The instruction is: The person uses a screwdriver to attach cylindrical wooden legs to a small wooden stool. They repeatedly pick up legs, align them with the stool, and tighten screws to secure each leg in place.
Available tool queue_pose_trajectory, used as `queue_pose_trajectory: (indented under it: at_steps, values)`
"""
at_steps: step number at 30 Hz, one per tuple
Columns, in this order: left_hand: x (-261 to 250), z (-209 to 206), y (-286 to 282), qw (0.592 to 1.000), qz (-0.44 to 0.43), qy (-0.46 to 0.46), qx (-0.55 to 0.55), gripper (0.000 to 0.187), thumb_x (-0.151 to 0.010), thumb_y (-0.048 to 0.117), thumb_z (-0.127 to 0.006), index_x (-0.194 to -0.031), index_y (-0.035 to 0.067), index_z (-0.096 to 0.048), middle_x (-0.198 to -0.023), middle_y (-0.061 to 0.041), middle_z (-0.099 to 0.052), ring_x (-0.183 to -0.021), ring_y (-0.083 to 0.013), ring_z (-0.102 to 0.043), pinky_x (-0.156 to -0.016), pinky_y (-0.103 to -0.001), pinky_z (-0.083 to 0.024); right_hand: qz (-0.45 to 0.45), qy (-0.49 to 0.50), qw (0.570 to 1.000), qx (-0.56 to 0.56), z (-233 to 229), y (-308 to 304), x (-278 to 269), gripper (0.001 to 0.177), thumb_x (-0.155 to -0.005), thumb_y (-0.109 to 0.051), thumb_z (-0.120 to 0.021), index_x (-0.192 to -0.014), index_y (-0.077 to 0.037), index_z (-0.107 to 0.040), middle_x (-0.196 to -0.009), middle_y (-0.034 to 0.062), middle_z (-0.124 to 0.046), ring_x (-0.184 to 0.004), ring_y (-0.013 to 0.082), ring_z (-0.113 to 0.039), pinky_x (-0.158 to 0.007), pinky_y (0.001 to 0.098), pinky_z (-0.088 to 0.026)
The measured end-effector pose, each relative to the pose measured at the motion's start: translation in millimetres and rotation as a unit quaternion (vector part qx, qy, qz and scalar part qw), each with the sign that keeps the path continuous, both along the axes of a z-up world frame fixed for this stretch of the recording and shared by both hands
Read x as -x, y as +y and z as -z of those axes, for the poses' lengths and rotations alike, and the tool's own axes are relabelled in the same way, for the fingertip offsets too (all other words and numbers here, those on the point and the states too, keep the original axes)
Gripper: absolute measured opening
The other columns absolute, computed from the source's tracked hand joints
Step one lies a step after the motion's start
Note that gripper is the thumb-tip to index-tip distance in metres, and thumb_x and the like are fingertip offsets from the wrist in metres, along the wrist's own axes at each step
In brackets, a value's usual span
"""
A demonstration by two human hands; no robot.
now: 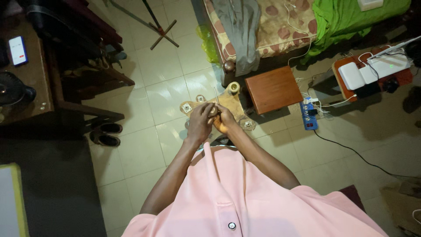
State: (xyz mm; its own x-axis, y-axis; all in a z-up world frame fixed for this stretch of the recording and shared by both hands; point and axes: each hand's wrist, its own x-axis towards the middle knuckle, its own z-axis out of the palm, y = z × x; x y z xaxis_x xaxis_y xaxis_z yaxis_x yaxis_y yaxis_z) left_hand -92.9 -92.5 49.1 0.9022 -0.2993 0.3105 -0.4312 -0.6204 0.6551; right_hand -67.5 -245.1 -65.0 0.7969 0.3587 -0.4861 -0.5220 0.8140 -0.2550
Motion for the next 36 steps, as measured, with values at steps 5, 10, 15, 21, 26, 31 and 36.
queue_pose_trajectory:
  at_steps: [5, 10, 15, 21, 26, 31, 36]
  values:
    - [-1.5, -8.0, -7.2, 0.998, -0.009, 0.049, -0.033, 0.066, -0.077, 0.006, -0.080, -0.139, 0.005, -0.055, -0.136, -0.020, -0.057, -0.127, -0.0400, -0.052, -0.109, -0.049, -0.042, 0.005, 0.007, 1.000, 0.009, -16.7, -3.0, 7.2, 0.030, -0.112, -0.031, -0.047, -0.118, -0.006, -0.062, -0.105, 0.0099, -0.072, -0.091, 0.0208, -0.071, -0.074, 0.0328, -0.057]
    - [2.6, -27.3, -20.5, 0.996, -0.028, 0.066, 0.045, 0.061, -0.081, 0.009, -0.080, -0.137, 0.004, -0.055, -0.133, -0.020, -0.058, -0.126, -0.0391, -0.054, -0.109, -0.048, -0.043, 0.009, 0.060, 0.998, 0.023, -11.2, -9.6, 8.6, 0.037, -0.106, -0.034, -0.042, -0.119, -0.004, -0.060, -0.105, 0.0125, -0.071, -0.092, 0.0242, -0.071, -0.083, 0.0382, -0.061]
    - [8.5, -33.2, -32.3, 0.987, -0.071, 0.098, 0.110, 0.057, -0.082, 0.012, -0.082, -0.133, 0.003, -0.059, -0.126, -0.019, -0.063, -0.120, -0.0354, -0.062, -0.102, -0.043, -0.052, 0.009, -0.021, 0.999, 0.033, 14.7, -19.6, 4.3, 0.029, -0.110, -0.014, -0.046, -0.129, 0.004, -0.060, -0.109, 0.0161, -0.070, -0.094, 0.0242, -0.070, -0.082, 0.0337, -0.061]
    - [10.3, -9.5, -31.3, 0.914, -0.178, 0.254, 0.261, 0.057, -0.080, 0.020, -0.084, -0.128, 0.003, -0.060, -0.117, -0.011, -0.069, -0.103, -0.0181, -0.071, -0.087, -0.030, -0.060, -0.002, 0.038, 0.991, 0.130, 27.7, -27.9, 15.0, 0.014, -0.103, -0.008, -0.054, -0.112, -0.006, -0.065, -0.089, 0.0088, -0.069, -0.073, 0.0173, -0.067, -0.067, 0.0287, -0.059]
    - [26.5, 19.9, -15.6, 0.880, -0.230, 0.249, 0.333, 0.053, -0.084, 0.021, -0.085, -0.126, 0.001, -0.058, -0.110, -0.008, -0.070, -0.098, -0.0161, -0.068, -0.085, -0.028, -0.057, -0.092, -0.018, 0.973, 0.212, 9.7, -30.7, 28.2, 0.008, -0.099, -0.011, -0.065, -0.104, -0.006, -0.065, -0.089, 0.0052, -0.070, -0.074, 0.0126, -0.067, -0.064, 0.0240, -0.054]
    - [58.6, 47.7, -8.3, 0.840, -0.298, 0.249, 0.380, 0.054, -0.086, 0.019, -0.083, -0.129, 0.002, -0.056, -0.110, -0.007, -0.068, -0.097, -0.0137, -0.066, -0.085, -0.028, -0.056, -0.238, -0.078, 0.941, 0.225, -21.7, -21.1, 33.3, 0.017, -0.102, -0.023, -0.067, -0.102, -0.006, -0.067, -0.085, 0.0011, -0.067, -0.068, 0.0089, -0.060, -0.058, 0.0222, -0.047]
    - [95.5, 50.0, 13.4, 0.793, -0.323, 0.235, 0.459, 0.050, -0.085, 0.018, -0.078, -0.128, 0.004, -0.057, -0.108, -0.005, -0.069, -0.093, -0.0117, -0.069, -0.082, -0.026, -0.058, -0.338, -0.132, 0.904, 0.228, -46.8, 6.5, 32.7, 0.029, -0.105, -0.032, -0.062, -0.101, -0.005, -0.070, -0.083, 0.0026, -0.067, -0.067, 0.0093, -0.058, -0.058, 0.0230, -0.047]
